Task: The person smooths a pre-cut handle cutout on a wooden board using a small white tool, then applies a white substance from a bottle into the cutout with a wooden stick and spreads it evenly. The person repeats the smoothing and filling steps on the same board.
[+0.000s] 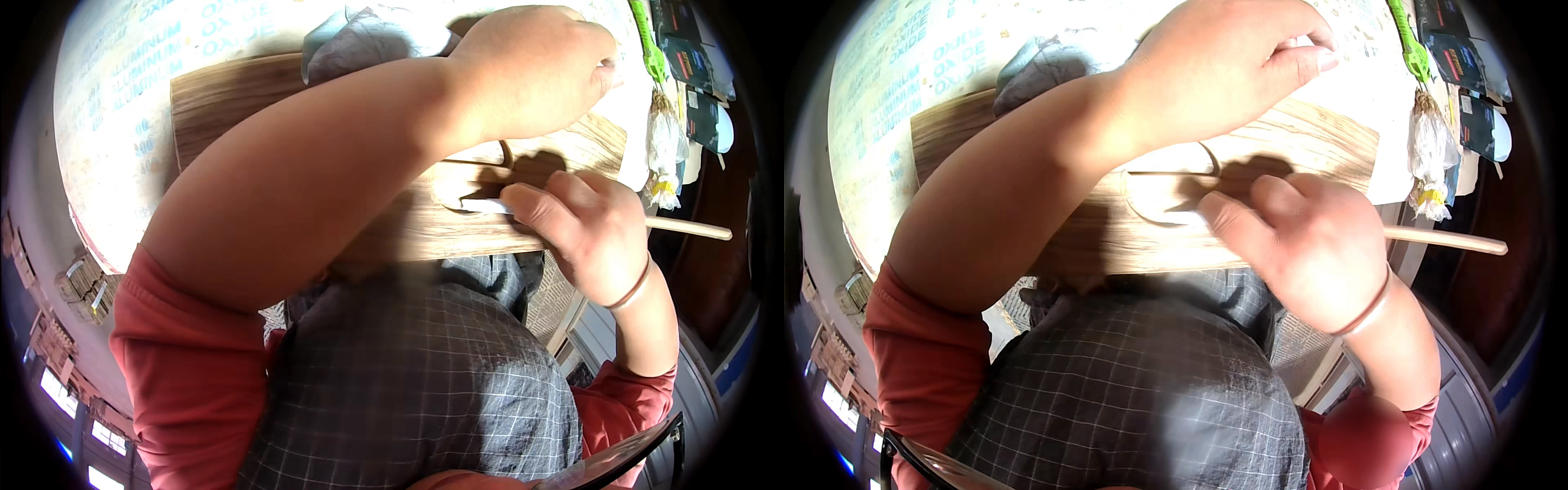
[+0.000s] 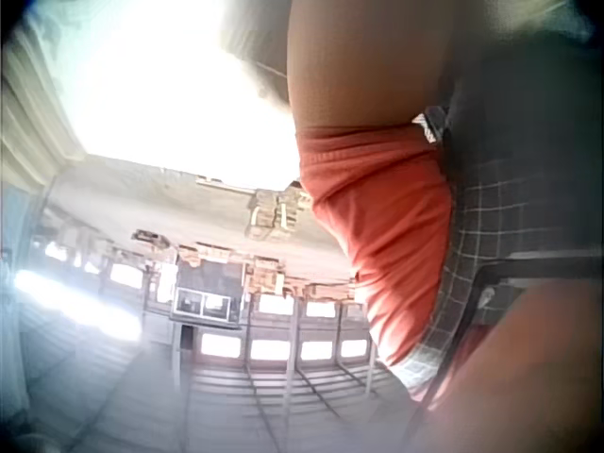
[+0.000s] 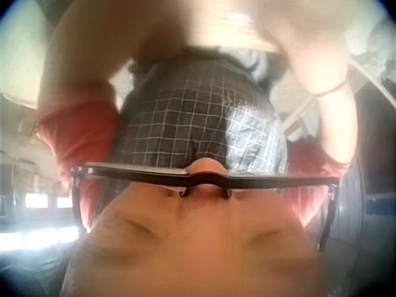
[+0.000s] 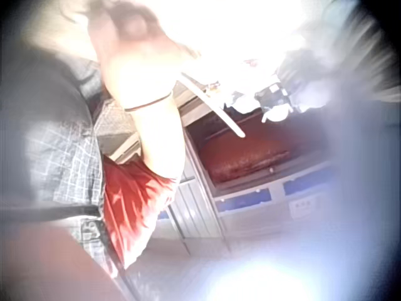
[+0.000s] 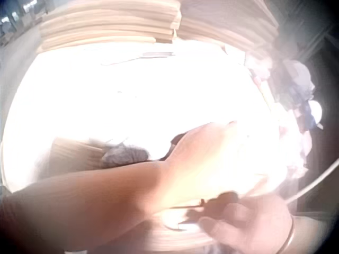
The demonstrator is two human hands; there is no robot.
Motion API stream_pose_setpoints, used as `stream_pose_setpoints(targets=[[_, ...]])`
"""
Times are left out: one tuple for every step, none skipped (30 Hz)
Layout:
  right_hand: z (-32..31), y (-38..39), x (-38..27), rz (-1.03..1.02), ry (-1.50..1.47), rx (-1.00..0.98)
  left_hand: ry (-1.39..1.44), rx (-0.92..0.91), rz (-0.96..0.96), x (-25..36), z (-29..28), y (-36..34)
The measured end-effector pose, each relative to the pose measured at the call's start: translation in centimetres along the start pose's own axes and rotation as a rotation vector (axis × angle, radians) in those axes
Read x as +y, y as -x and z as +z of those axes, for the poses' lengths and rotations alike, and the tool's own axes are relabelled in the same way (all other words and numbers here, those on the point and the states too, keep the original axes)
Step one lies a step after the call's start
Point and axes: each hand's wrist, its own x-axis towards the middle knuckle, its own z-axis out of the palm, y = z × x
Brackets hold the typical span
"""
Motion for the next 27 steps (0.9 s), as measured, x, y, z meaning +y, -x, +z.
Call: stream_pose_setpoints(targets=[[0.0, -0.2, 0.4, -0.086, 0.022, -0.027, -0.003, 0.05, 0.023, 0.1, 0.3, 0.1], [0.5, -0.2, 0.9, -0.135, -0.019, -0.012, 0.035, 0.033, 0.021, 0.1, -0.1, 0.1], [0.5, -0.4, 0.9, -0.165, -0.034, 0.005, 0.075, 0.015, 0.017, 0.3, -0.4, 0.2], [0.9, -0.3, 0.9, -0.152, -0.078, 0.043, 0.115, -0.004, 0.014, 0.4, -0.5, 0.2], [1.7, -0.1, 0.7, -0.141, -0.118, 0.081, 0.037, 0.049, 0.029, -0.2, 0.6, -0.1], [2.4, -0.1, 0.7, -0.146, -0.155, 0.139, -0.043, 0.102, 0.039, -0.8, 1.7, -0.4], [3.2, -0.2, 0.6, -0.154, -0.192, 0.196, -0.105, 0.108, 0.019, -1.4, 2.6, -0.7], [3.2, -0.2, 0.4, -0.136, -0.194, 0.194, -0.166, 0.11, -0.006, -1.4, 2.8, -0.9], [3.3, -0.2, 0.0, -0.118, -0.195, 0.192, -0.17, 0.092, -0.015, -1.5, 2.9, -0.9], [2.9, -0.3, -0.6, -0.085, -0.138, 0.143, -0.175, 0.074, -0.024, -1.7, 2.9, -0.8], [3.1, -0.2, -1.3, -0.029, -0.144, 0.178, -0.173, 0.049, -0.023, -1.6, 3.0, -0.9], [3.6, -0.1, -2.2, 0.024, -0.094, 0.162, -0.166, 0.059, -0.027, -1.5, 3.1, -1.0], [4.1, 0.1, -2.8, 0.077, -0.045, 0.145, -0.142, 0.063, -0.021, -1.5, 3.1, -0.9], [4.4, 0.1, -3.0, 0.082, -0.047, 0.156, -0.161, 0.027, -0.067, -1.4, 2.8, -1.0], [4.5, 0.1, -2.9, 0.074, -0.068, 0.194, -0.18, -0.009, -0.113, -1.2, 2.5, -1.1], [4.4, 0.2, -2.7, 0.044, -0.026, 0.172, -0.049, 0.062, -0.039, -1.9, 2.9, -1.2], [4.2, 0.4, -2.5, 0.012, 0.018, 0.146, -0.051, 0.103, -0.011, -2.2, 2.9, -1.0], [4.1, 0.4, -1.9, -0.027, 0.012, 0.172, -0.053, 0.143, 0.017, -2.4, 2.9, -0.9], [2.6, 0.3, -1.6, -0.068, 0.066, 0.055, -0.055, 0.184, 0.045, -2.6, 2.9, -0.7], [2.2, 0.3, -1.1, -0.091, 0.066, 0.052, -0.038, 0.202, 0.09, -2.2, 2.5, -0.3], [2.0, 0.2, -0.7, -0.114, 0.067, 0.05, -0.027, 0.105, 0.034, -2.3, 2.0, -0.6], [1.6, 0.2, -0.9, -0.108, 0.114, 0.0, -0.093, 0.065, -0.026, -2.0, 2.2, -0.7], [2.4, 0.2, -0.8, -0.126, 0.081, 0.077, -0.163, 0.027, -0.079, -1.6, 2.5, -1.0], [2.6, 0.2, -1.4, -0.088, 0.114, 0.085, -0.184, 0.032, -0.044, -1.6, 2.8, -1.2], [2.8, -0.2, -2.3, -0.049, 0.145, 0.094, -0.189, 0.035, -0.04, -1.6, 2.9, -1.1], [3.3, -0.7, -2.9, -0.018, 0.1, 0.137, -0.195, 0.035, -0.041, -1.7, 2.9, -0.8], [3.3, -0.8, -3.2, -0.006, 0.107, 0.139, -0.202, 0.033, -0.043, -1.7, 3.0, -0.7]])
